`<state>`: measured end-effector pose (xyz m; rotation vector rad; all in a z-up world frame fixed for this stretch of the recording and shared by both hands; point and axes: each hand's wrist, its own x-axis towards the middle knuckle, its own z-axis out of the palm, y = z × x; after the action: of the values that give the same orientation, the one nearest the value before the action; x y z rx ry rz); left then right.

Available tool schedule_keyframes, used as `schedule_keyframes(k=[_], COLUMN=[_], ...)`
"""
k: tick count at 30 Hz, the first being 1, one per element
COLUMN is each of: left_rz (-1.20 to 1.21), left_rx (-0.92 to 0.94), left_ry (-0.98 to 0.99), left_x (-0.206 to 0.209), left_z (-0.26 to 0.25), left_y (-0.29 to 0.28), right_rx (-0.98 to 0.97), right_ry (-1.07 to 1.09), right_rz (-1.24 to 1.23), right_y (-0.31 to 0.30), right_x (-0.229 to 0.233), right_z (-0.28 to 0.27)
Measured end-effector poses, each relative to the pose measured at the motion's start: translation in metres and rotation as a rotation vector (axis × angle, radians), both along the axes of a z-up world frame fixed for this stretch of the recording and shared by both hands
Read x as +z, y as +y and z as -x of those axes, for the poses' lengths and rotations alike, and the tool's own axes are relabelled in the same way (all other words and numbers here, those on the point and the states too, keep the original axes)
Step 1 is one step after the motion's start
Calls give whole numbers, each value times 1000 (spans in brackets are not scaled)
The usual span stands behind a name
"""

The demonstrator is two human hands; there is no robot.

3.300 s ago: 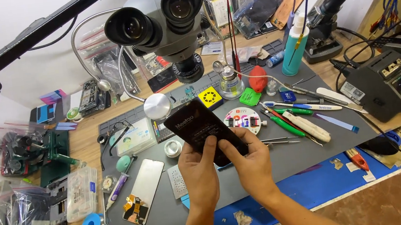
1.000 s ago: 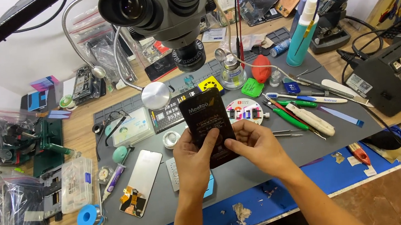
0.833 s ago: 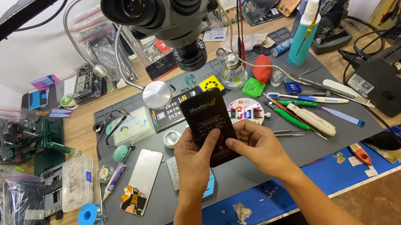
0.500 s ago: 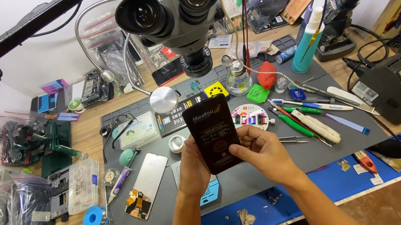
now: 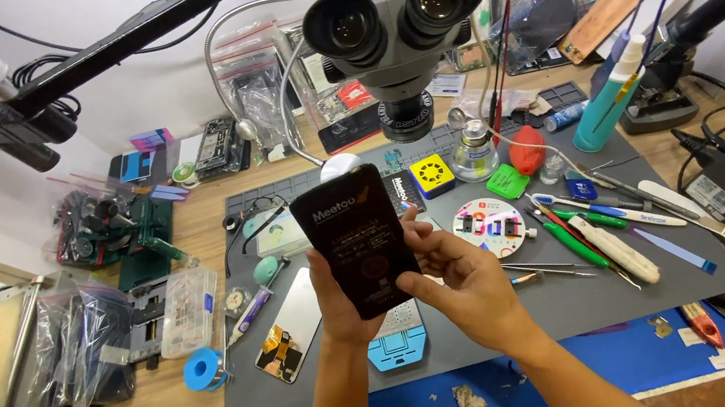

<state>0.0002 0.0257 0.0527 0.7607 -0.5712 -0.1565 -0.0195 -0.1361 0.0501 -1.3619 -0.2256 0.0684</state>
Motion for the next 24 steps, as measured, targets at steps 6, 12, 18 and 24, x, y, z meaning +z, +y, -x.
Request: schedule_keyframes(k=[6, 12, 18, 24], left_rz=[128, 77, 73, 94], left_rx=[-27, -10, -20, -64], left_ry=[24, 40, 61, 44], left_x=[15, 19, 11, 12], left_z=[0, 4, 5, 6], left_y=[27, 32, 36, 35], right_rx=[-500, -573, -576, -572], right_ry=[-1057, -1178, -1182, -1177], right_rz=[600, 853, 935, 862], right_y=[13, 34, 37, 36], right_x=[-18, -29, -26, -29], right_z=[18, 19, 20, 23])
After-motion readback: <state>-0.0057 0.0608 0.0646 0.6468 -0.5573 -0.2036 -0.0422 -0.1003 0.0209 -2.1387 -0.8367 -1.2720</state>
